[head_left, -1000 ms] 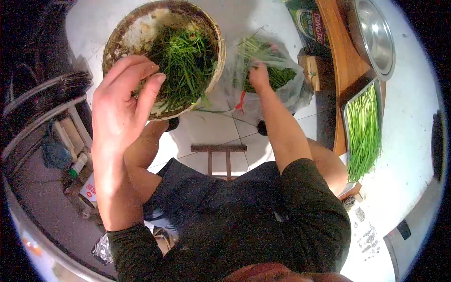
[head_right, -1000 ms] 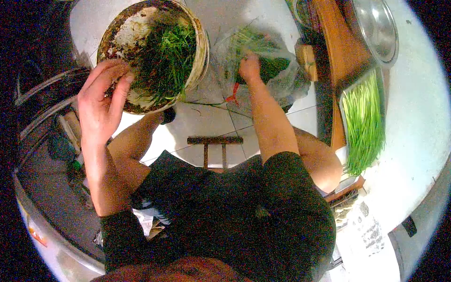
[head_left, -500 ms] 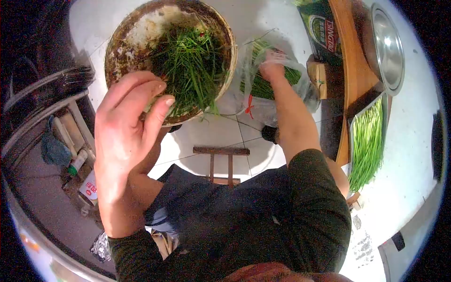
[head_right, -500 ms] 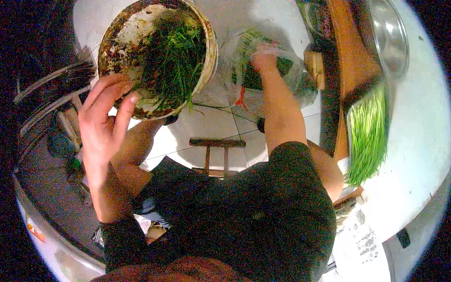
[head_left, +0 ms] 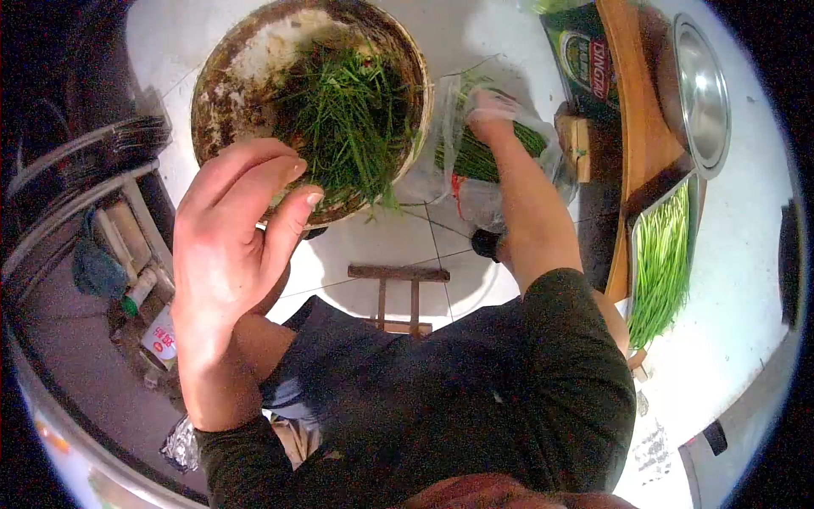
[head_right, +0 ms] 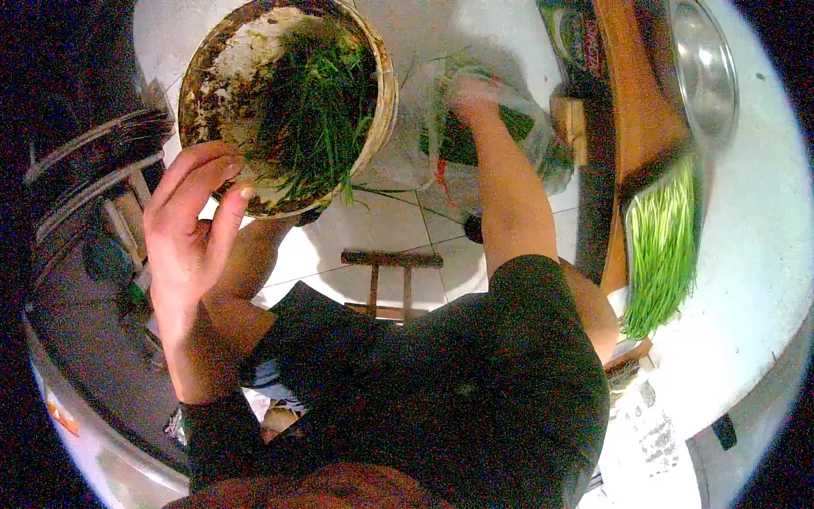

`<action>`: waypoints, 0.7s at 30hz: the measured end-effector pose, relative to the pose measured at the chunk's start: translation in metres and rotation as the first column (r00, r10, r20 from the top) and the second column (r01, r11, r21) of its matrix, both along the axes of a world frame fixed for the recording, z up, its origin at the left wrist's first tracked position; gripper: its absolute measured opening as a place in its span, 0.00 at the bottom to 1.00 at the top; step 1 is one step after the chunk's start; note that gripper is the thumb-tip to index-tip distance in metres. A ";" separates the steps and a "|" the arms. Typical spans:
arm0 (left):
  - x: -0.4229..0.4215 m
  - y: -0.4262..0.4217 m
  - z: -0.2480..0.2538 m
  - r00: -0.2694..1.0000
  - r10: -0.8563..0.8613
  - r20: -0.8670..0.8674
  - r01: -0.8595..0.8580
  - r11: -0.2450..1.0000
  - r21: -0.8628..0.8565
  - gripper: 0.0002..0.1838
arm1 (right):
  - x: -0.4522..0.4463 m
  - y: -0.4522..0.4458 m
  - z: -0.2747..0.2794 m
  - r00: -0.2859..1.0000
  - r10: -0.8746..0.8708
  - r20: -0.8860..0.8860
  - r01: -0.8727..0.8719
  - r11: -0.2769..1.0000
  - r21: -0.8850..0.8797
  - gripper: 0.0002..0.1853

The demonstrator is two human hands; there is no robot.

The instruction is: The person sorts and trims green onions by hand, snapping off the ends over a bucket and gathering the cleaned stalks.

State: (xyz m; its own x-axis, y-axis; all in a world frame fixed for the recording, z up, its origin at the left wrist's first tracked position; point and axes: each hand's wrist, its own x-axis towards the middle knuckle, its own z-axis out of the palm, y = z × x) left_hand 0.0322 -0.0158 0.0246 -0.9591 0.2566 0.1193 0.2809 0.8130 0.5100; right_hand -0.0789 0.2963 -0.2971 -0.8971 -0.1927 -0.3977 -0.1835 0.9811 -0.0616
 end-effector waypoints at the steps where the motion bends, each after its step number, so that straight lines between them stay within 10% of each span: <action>1: 0.000 0.000 0.000 1.000 0.002 0.001 -0.002 1.000 -0.003 0.12 | -0.001 0.004 -0.011 0.999 0.015 -0.032 -0.016 1.000 -0.016 0.15; 12: -0.001 0.001 -0.001 1.000 -0.016 0.016 0.016 1.000 -0.004 0.12 | -0.007 0.022 -0.036 0.991 -0.025 -0.131 -0.012 0.963 -0.271 0.16; 21: -0.002 0.000 -0.002 1.000 -0.005 0.019 0.005 1.000 -0.001 0.12 | -0.016 0.014 -0.036 0.963 0.239 0.125 -0.235 0.971 -0.045 0.21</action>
